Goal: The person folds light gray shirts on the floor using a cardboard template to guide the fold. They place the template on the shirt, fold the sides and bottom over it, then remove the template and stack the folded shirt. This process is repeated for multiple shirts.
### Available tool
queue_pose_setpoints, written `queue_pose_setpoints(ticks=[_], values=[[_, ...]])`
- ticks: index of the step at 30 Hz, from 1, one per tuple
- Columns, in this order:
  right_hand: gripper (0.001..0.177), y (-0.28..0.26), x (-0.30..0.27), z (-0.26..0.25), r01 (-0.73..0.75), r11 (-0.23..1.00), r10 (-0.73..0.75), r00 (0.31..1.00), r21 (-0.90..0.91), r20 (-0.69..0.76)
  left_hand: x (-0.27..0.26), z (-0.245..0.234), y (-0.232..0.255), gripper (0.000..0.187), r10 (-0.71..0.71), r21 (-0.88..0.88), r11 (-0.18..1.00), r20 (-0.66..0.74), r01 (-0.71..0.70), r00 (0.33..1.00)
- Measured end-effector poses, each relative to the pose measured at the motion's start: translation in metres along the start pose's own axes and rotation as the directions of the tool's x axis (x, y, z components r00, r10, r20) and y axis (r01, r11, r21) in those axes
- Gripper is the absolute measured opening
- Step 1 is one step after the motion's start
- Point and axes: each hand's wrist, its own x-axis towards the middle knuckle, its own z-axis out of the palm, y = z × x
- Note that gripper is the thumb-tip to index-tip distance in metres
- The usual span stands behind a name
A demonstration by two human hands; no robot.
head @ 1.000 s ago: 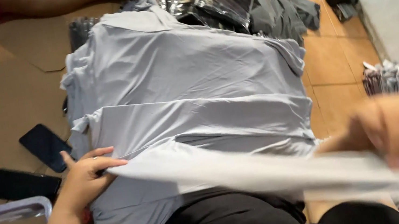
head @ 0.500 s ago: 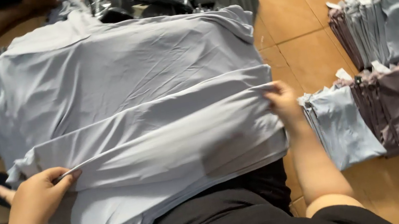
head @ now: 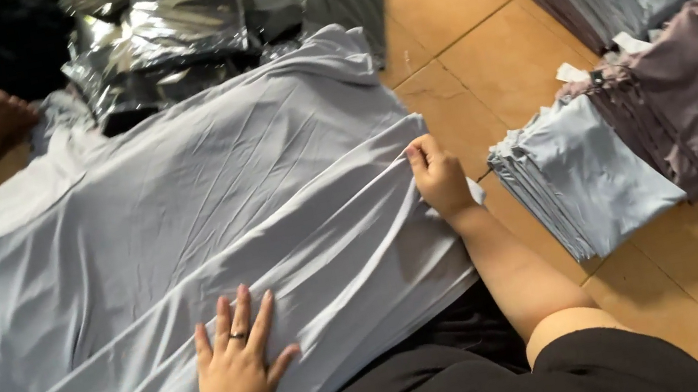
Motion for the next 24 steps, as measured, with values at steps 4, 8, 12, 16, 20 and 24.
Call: queue_pose_setpoints(ticks=[4, 8, 12, 16, 20, 24], values=[[0.022, 0.014, -0.007, -0.012, -0.012, 0.996, 0.012, 1.000, 0.085, 0.001, -0.004, 0.005, -0.001, 0.098, -0.050, -0.002, 0.999, 0.097, 0.051, 0.994], [0.044, 0.007, -0.011, -0.034, -0.021, 0.987, 0.002, 0.993, 0.162, 0.122, -0.001, 0.003, 0.004, 0.102, -0.087, -0.069, 0.993, 0.076, 0.093, 0.993], [0.025, -0.005, -0.011, -0.018, -0.127, 0.990, 0.113, 0.976, 0.066, 0.187, -0.001, 0.002, 0.006, 0.104, -0.088, -0.041, 0.995, 0.074, 0.091, 0.993], [0.019, 0.007, -0.002, -0.007, -0.140, 0.913, 0.097, 0.987, 0.383, 0.128, 0.001, 0.001, 0.004, 0.104, -0.090, -0.051, 0.994, 0.076, 0.094, 0.993], [0.022, 0.001, 0.003, -0.014, -0.400, 0.278, 0.308, 0.898, 0.873, 0.314, -0.001, 0.003, 0.003, 0.106, -0.095, -0.024, 0.995, 0.092, 0.098, 0.991], [0.026, 0.037, 0.008, -0.005, -0.279, 0.608, 0.216, 0.959, 0.743, 0.183, 0.000, 0.003, 0.003, 0.108, -0.098, -0.004, 0.995, 0.085, 0.099, 0.992]])
